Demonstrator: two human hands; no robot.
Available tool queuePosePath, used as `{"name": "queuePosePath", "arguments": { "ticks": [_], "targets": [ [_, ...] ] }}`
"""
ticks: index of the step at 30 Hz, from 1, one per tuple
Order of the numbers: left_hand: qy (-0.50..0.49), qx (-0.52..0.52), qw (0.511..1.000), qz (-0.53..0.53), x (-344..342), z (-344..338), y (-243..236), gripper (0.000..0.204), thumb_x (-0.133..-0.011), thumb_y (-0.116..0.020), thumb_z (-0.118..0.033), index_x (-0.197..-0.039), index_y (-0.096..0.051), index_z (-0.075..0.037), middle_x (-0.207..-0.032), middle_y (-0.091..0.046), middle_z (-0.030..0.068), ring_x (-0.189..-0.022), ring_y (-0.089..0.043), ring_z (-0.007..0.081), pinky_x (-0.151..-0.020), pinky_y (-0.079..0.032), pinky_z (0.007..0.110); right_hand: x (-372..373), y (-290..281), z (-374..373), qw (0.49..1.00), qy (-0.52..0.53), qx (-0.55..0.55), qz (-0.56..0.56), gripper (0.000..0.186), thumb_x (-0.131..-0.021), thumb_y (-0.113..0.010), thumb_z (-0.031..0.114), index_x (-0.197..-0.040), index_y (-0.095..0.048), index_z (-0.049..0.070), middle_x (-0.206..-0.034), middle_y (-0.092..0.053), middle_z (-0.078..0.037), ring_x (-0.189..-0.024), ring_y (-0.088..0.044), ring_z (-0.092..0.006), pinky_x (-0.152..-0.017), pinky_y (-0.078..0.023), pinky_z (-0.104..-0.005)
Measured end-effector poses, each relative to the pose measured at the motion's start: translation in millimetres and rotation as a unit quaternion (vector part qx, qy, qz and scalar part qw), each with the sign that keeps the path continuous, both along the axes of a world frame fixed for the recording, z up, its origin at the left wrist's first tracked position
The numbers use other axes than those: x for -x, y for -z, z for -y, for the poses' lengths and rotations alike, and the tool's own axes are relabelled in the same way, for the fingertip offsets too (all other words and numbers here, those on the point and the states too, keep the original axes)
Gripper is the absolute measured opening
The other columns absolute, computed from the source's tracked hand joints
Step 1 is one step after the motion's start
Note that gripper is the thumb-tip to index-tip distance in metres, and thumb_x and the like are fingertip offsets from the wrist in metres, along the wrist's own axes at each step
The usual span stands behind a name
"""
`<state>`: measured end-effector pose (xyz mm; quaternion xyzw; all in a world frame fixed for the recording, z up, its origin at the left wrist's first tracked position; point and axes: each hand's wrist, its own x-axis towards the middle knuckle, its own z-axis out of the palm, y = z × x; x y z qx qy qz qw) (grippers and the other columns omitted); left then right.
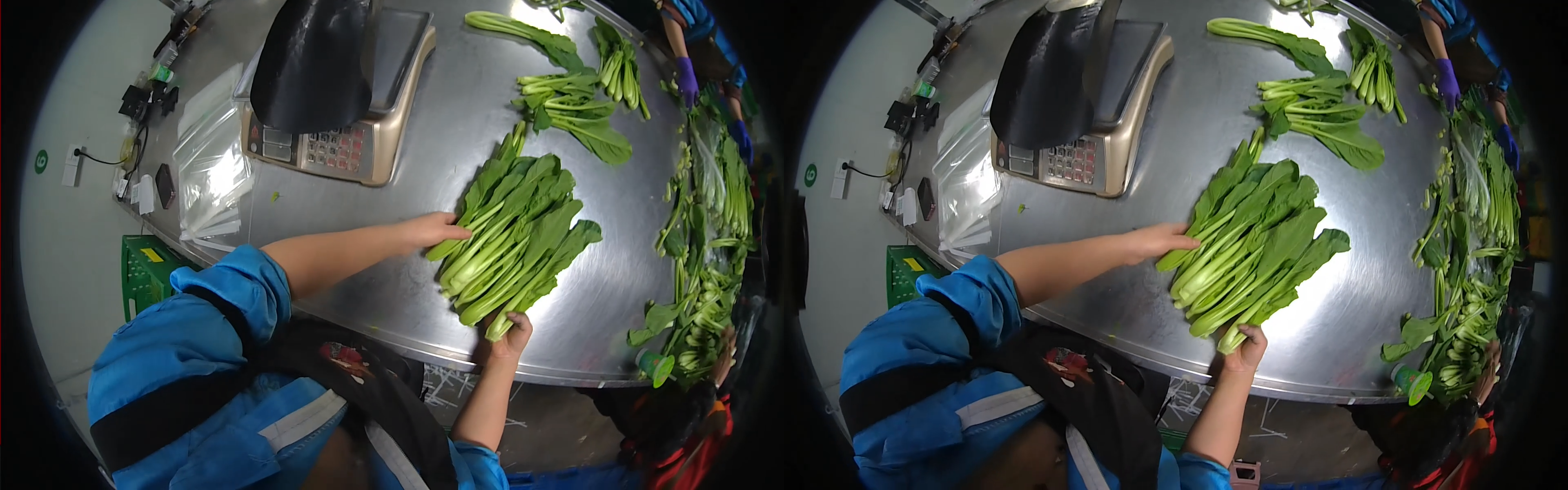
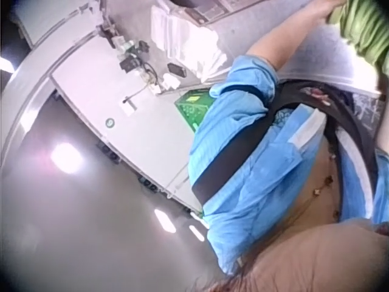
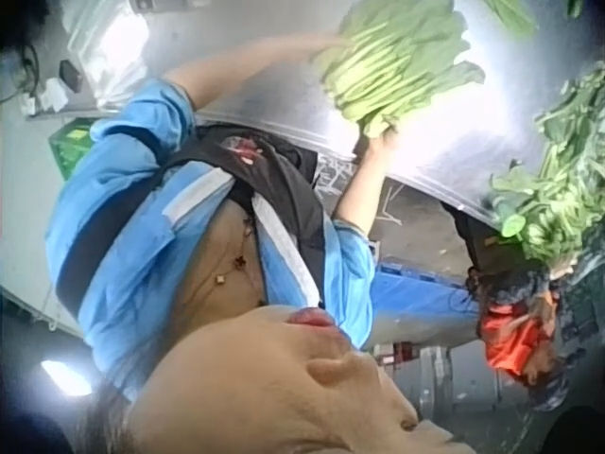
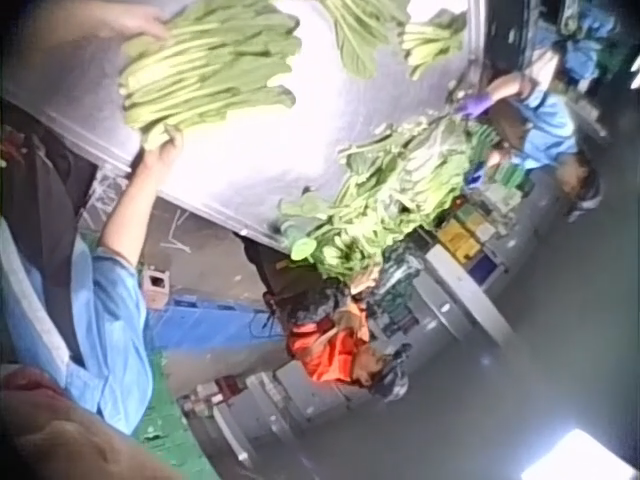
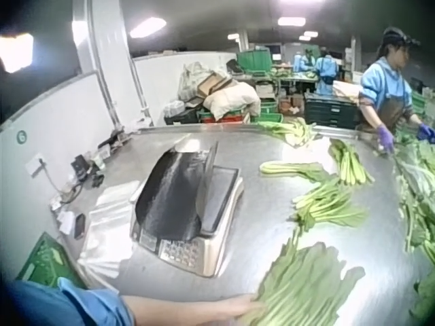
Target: Sort, weigh, and bag green leafy vegetables into plastic bags at a production facility station.
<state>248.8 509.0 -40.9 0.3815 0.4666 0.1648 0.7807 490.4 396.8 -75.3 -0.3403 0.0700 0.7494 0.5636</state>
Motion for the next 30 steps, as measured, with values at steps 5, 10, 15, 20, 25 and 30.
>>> {"name": "queuePosePath", "arguments": {
  "ticks": [5,10,15,20,25,30],
  "targets": [
    [0.004,0.001,1.0,-0.003,5,7,-3,0.053,-0.085,-0.051,-0.035,-0.123,-0.04,0.0,-0.111,-0.053,0.0109,-0.101,-0.05,0.0176,-0.084,-0.039,0.031,3,-4,5,0.999,0.01,-0.008,-0.045,0.064,-0.056,-0.046,0.001,-0.12,-0.04,0.001,-0.119,-0.046,-0.016,-0.113,-0.04,-0.0329,-0.101,-0.027,-0.0462],
    [-0.046,-0.004,0.999,-0.01,8,11,-4,0.052,-0.08,-0.059,-0.036,-0.112,-0.049,0.004,-0.098,-0.059,0.0133,-0.091,-0.056,0.019,-0.078,-0.043,0.029,4,-5,6,0.996,0.015,-0.027,-0.078,0.057,-0.061,-0.047,0.0,-0.118,-0.042,0.0,-0.116,-0.049,-0.015,-0.111,-0.043,-0.0319,-0.097,-0.032,-0.0464],
    [-0.013,-0.088,0.993,-0.081,22,5,-9,0.053,-0.083,-0.054,-0.035,-0.118,-0.045,0.004,-0.11,-0.055,0.0155,-0.103,-0.051,0.0205,-0.088,-0.038,0.03,2,-4,6,0.994,0.032,-0.008,-0.103,0.055,-0.064,-0.048,0.002,-0.119,-0.042,0.0,-0.116,-0.049,-0.014,-0.11,-0.044,-0.0308,-0.097,-0.033,-0.0452],
    [-0.006,-0.085,0.991,-0.1,14,3,-15,0.055,-0.082,-0.057,-0.032,-0.117,-0.044,0.007,-0.109,-0.055,0.0184,-0.103,-0.052,0.0216,-0.088,-0.039,0.03,3,-4,7,0.998,0.03,-0.012,-0.06,0.058,-0.065,-0.05,-0.002,-0.121,-0.038,-0.001,-0.117,-0.048,-0.016,-0.109,-0.045,-0.0315,-0.097,-0.033,-0.0452],
    [-0.011,-0.103,0.989,-0.106,13,2,-4,0.056,-0.081,-0.058,-0.031,-0.119,-0.042,0.007,-0.108,-0.055,0.0189,-0.104,-0.052,0.0222,-0.088,-0.039,0.031,9,-8,5,0.999,0.026,-0.013,-0.039,0.059,-0.064,-0.049,-0.006,-0.121,-0.035,-0.004,-0.117,-0.047,-0.018,-0.109,-0.045,-0.0323,-0.098,-0.034,-0.0428],
    [-0.005,-0.358,0.855,-0.375,1,15,-29,0.047,-0.079,-0.06,-0.027,-0.116,-0.049,-0.002,-0.095,-0.059,0.0122,-0.099,-0.052,0.0265,-0.088,-0.039,0.036,21,-27,5,0.985,-0.03,-0.053,0.163,0.06,-0.062,-0.05,-0.006,-0.119,-0.036,-0.005,-0.11,-0.05,-0.016,-0.102,-0.049,-0.0284,-0.093,-0.037,-0.0373]
  ]
}}
